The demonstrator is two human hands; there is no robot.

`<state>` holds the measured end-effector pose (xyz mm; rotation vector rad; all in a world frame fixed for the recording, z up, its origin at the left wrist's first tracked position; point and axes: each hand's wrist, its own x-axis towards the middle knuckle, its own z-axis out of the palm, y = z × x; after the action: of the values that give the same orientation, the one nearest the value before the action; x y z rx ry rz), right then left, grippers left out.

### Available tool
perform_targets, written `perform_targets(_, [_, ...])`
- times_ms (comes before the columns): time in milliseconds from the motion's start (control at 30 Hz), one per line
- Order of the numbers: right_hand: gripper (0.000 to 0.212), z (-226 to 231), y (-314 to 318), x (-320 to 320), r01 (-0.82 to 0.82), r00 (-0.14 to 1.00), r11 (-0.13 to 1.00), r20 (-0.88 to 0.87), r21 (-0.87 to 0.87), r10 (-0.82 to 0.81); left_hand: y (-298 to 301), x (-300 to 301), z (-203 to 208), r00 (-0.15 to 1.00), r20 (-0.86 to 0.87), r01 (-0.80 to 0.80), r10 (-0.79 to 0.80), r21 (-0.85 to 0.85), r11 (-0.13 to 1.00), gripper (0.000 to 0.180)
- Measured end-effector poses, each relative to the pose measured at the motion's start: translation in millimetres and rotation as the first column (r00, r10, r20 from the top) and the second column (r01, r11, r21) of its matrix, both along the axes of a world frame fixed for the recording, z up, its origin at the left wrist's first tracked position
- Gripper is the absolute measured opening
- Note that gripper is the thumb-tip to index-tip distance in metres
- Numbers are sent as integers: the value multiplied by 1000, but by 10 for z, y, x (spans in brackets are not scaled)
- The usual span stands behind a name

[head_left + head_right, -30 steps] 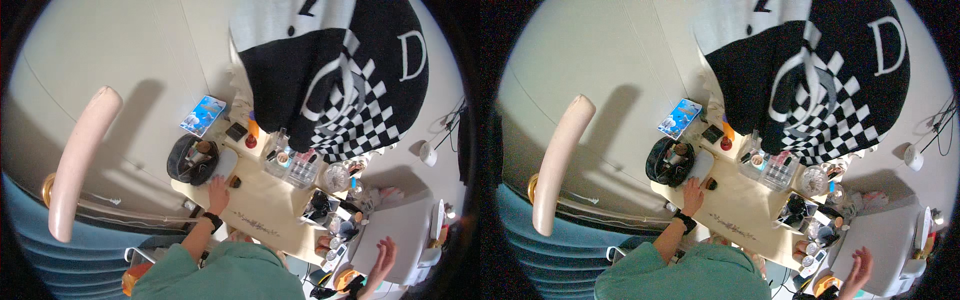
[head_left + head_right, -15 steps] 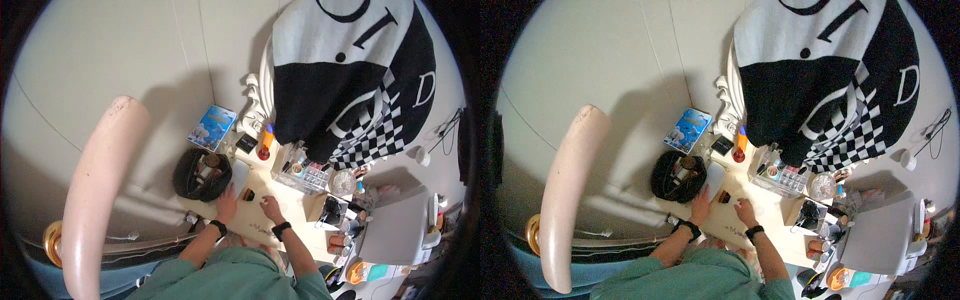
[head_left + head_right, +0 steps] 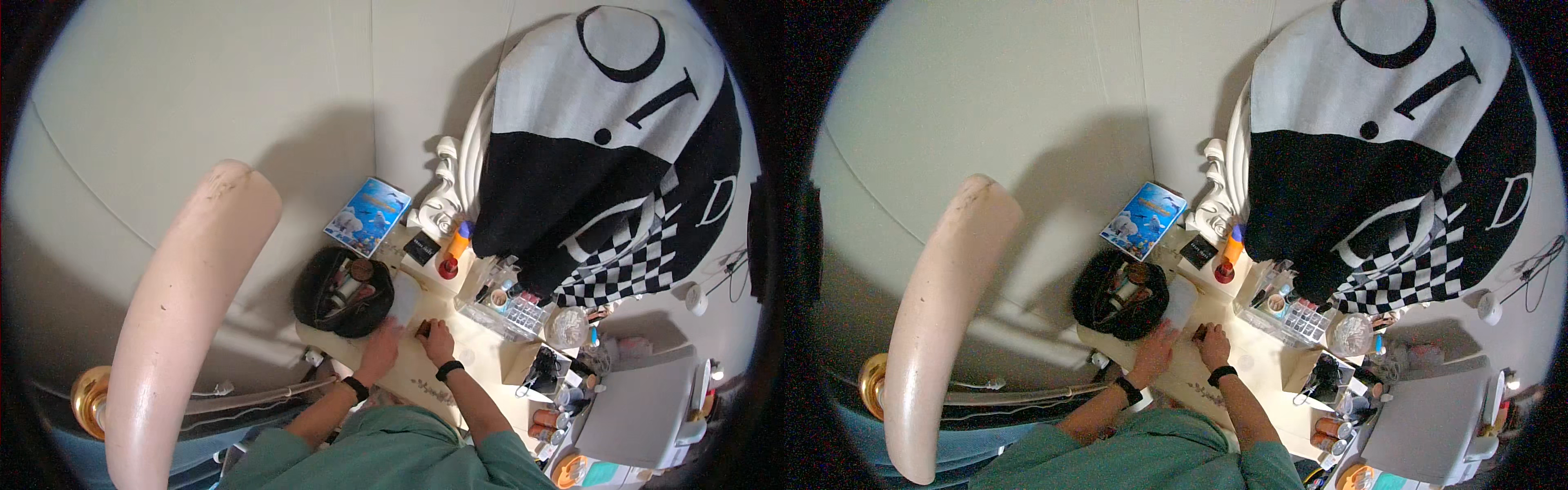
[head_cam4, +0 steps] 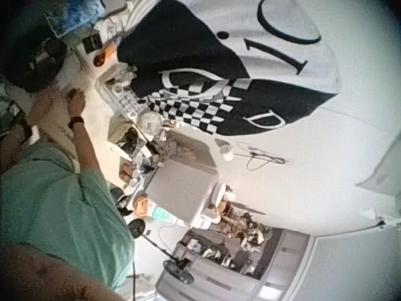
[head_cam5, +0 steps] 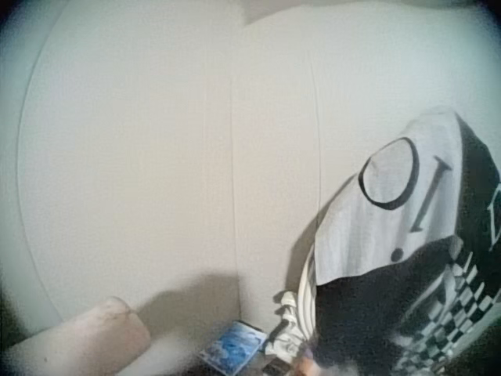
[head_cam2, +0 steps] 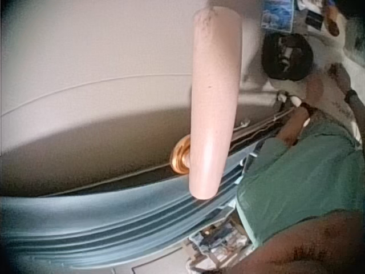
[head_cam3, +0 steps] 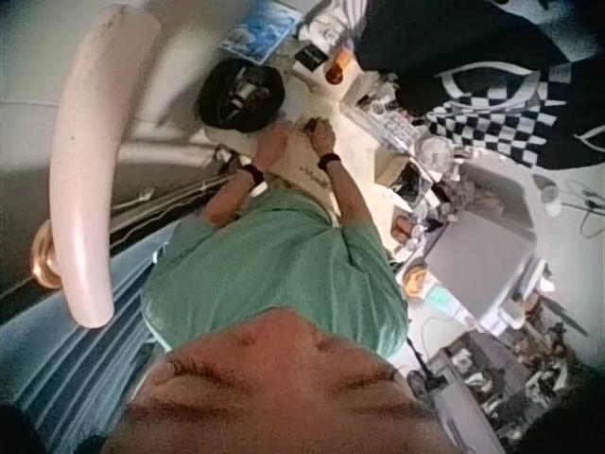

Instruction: The person carries a green container into a bedroom, removes a white cloth from a yellow plastic bag, and sorts small skincare containers on a bedside table.

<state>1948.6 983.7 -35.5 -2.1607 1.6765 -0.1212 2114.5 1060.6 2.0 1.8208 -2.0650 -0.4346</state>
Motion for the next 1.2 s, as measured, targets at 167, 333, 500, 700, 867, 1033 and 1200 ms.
perform_targets(167, [54,104,38,-71,13,992,1000,123,11,-14,105,-13,-67,981,182,96,-66,-163,982,53])
perform_targets(333, [62,-120,48,-192,-37,994,999,105,-40,41,-172,171,-22,904,407,-102,132,-94,990,55])
perform_targets(500, [62,-104,-41,-283,-19,1000,1000,24,17,18,-219,207,8,918,374,-66,130,-179,982,58])
perform_targets(700, [65,-132,-28,-377,-11,992,1000,127,-11,12,-270,207,4,927,353,-151,126,45,988,58])
perform_targets(867, [66,113,4,-337,-39,933,975,357,219,-43,-149,128,-56,921,348,-149,172,-91,985,64])
perform_targets(1033, [62,230,173,-596,-51,955,996,295,69,28,-41,56,-240,959,244,-122,144,-103,987,68])
perform_targets(1200, [59,90,621,-1137,129,992,990,7,-61,-129,22,-61,-97,978,206,-32,47,-73,997,65])
